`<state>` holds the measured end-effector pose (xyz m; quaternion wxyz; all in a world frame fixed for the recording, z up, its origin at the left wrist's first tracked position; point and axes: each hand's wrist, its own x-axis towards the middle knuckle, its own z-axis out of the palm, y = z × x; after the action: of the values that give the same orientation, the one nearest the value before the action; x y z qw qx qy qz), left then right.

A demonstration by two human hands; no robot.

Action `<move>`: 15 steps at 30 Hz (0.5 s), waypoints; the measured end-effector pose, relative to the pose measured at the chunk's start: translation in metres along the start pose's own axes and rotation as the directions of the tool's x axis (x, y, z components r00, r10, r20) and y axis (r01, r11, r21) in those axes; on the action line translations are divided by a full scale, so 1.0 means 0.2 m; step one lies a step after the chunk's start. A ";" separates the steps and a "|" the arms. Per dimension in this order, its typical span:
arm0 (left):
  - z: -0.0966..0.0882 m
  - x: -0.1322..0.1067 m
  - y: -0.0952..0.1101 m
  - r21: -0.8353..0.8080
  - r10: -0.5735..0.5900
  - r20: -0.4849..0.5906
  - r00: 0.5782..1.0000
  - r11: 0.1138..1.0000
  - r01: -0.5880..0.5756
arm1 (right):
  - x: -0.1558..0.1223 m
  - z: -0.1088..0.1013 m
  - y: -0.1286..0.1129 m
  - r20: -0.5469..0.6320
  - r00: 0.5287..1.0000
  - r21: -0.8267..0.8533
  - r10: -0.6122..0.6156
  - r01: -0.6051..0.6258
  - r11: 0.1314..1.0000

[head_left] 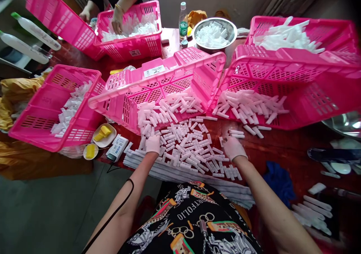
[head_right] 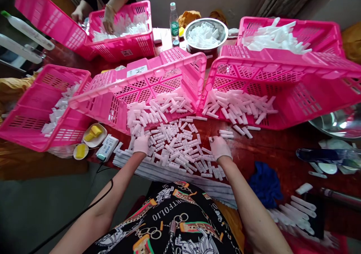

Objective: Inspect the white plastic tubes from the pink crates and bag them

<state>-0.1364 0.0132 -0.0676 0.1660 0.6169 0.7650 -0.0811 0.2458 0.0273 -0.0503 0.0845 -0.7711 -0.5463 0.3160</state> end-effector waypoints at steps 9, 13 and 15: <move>-0.02 -0.01 0.21 -0.885 -0.163 0.062 0.985 0.448 0.130 | 0.07 0.13 0.10 -0.037 0.994 -0.084 0.104 -0.107 0.991; -0.13 -0.08 0.44 -0.868 0.080 0.408 0.909 -0.275 0.414 | 0.06 0.20 -0.04 -0.001 0.999 -0.030 0.037 -0.037 0.999; -0.18 -0.13 0.53 -0.801 0.170 0.440 0.882 -0.371 0.471 | 0.02 0.19 -0.13 -0.050 0.998 0.071 0.024 -0.021 0.997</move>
<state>-0.0350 0.0241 -0.0165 0.7289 0.0635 0.5237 0.4363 0.2032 0.0323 -0.0695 0.1219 -0.7815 -0.5237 0.3164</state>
